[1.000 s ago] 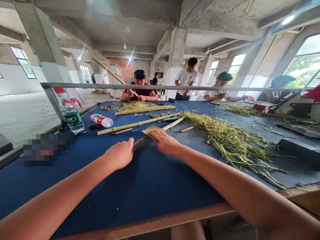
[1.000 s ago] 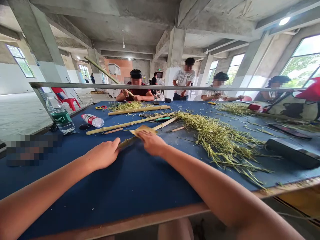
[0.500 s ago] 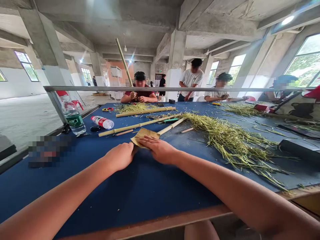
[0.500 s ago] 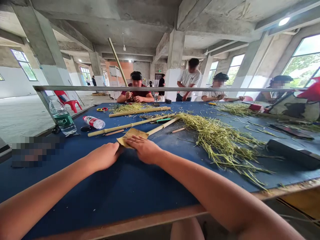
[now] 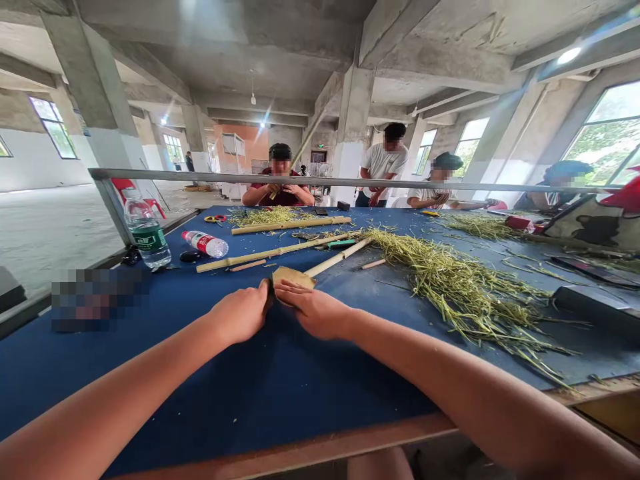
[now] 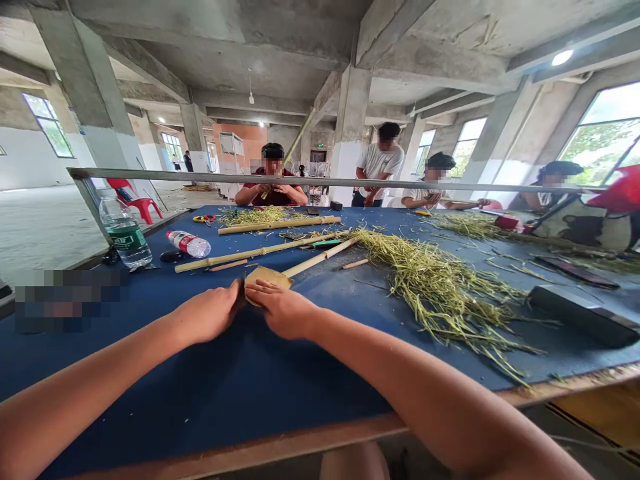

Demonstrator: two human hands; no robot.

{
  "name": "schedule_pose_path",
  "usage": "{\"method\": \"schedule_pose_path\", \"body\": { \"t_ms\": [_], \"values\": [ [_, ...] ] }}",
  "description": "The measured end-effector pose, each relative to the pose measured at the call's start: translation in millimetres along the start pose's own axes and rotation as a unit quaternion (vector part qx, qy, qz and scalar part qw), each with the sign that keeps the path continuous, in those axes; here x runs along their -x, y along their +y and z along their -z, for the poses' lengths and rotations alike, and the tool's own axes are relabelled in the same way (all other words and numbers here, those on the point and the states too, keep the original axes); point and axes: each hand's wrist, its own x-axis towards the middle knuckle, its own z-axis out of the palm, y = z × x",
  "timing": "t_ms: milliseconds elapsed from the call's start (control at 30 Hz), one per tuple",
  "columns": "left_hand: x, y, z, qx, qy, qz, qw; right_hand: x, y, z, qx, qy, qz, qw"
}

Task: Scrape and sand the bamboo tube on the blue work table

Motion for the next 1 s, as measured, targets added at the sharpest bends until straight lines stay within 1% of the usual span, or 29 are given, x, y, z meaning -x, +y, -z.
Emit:
{"method": "schedule_pose_path", "body": {
  "t_ms": [33, 67, 100, 167, 267, 300, 333, 367, 400, 433, 467, 533, 567, 600, 633, 667, 700, 733, 833, 900, 933, 967, 1000],
  "values": [
    [0, 0, 0.5, 0.003, 0.002, 0.002, 1.000, -1, -1, -1, 0.001, -0.003, 0.013, 1.000],
    [1, 0, 1.4, 0.003, -0.001, 0.009, 1.000, -2, 3, 1, 0.008, -0.002, 0.010, 1.000],
    [1, 0, 2.5, 0.000, -0.006, 0.017, 1.000, 0, 12, 6, 0.020, 0.001, -0.008, 1.000],
    [1, 2, 5.0, -0.012, -0.019, 0.028, 0.999, 7, 43, 21, 0.051, 0.018, -0.079, 0.995],
    [2, 4, 7.3, -0.019, -0.028, 0.026, 0.999, 24, 94, 46, 0.090, 0.054, -0.229, 0.968],
    [2, 5, 7.6, -0.016, -0.031, 0.027, 0.999, 28, 105, 52, 0.095, 0.060, -0.277, 0.954],
    [2, 5, 7.5, -0.011, -0.035, 0.029, 0.999, 31, 110, 55, 0.096, 0.064, -0.309, 0.944],
    [2, 6, 7.2, -0.007, -0.037, 0.032, 0.999, 32, 110, 55, 0.094, 0.065, -0.323, 0.940],
    [1, 6, 6.8, -0.005, -0.039, 0.033, 0.999, 31, 102, 52, 0.088, 0.063, -0.313, 0.944],
    [1, 6, 6.1, -0.006, -0.038, 0.032, 0.999, 27, 90, 47, 0.078, 0.059, -0.280, 0.955],
    [1, 6, 5.4, -0.010, -0.035, 0.029, 0.999, 23, 74, 39, 0.066, 0.050, -0.231, 0.969],
    [2, 5, 4.4, -0.025, -0.029, 0.019, 0.999, 12, 36, 23, 0.029, 0.017, -0.103, 0.994],
    [2, 5, 4.6, -0.031, -0.028, 0.013, 0.999, 7, 20, 15, 0.013, 0.003, -0.054, 0.998],
    [4, 5, 5.5, -0.034, -0.030, 0.009, 0.999, 4, 7, 10, 0.002, -0.002, -0.021, 1.000],
    [6, 4, 7.3, -0.037, -0.037, 0.006, 0.999, 2, 0, 7, -0.004, -0.009, 0.001, 1.000],
    [9, 3, 10.1, -0.041, -0.049, 0.006, 0.998, 1, -1, 7, -0.004, -0.011, 0.006, 1.000],
    [12, 2, 13.7, -0.043, -0.067, 0.011, 0.997, 2, 4, 9, 0.002, -0.009, -0.003, 1.000],
    [16, 1, 18.1, -0.050, -0.087, 0.016, 0.995, 5, 14, 14, 0.015, -0.003, -0.026, 1.000],
    [25, -3, 31.6, -0.048, -0.154, 0.049, 0.986, 15, 58, 34, 0.071, 0.034, -0.142, 0.987],
    [27, -4, 36.6, -0.047, -0.160, 0.069, 0.984, 20, 82, 44, 0.102, 0.060, -0.222, 0.968],
    [27, -4, 37.1, -0.052, -0.152, 0.078, 0.984, 22, 87, 46, 0.113, 0.069, -0.244, 0.961],
    [26, -3, 36.2, -0.057, -0.138, 0.085, 0.985, 22, 88, 46, 0.120, 0.074, -0.248, 0.958],
    [23, -2, 34.0, -0.061, -0.120, 0.088, 0.987, 21, 83, 44, 0.123, 0.074, -0.235, 0.961]
  ]
}}
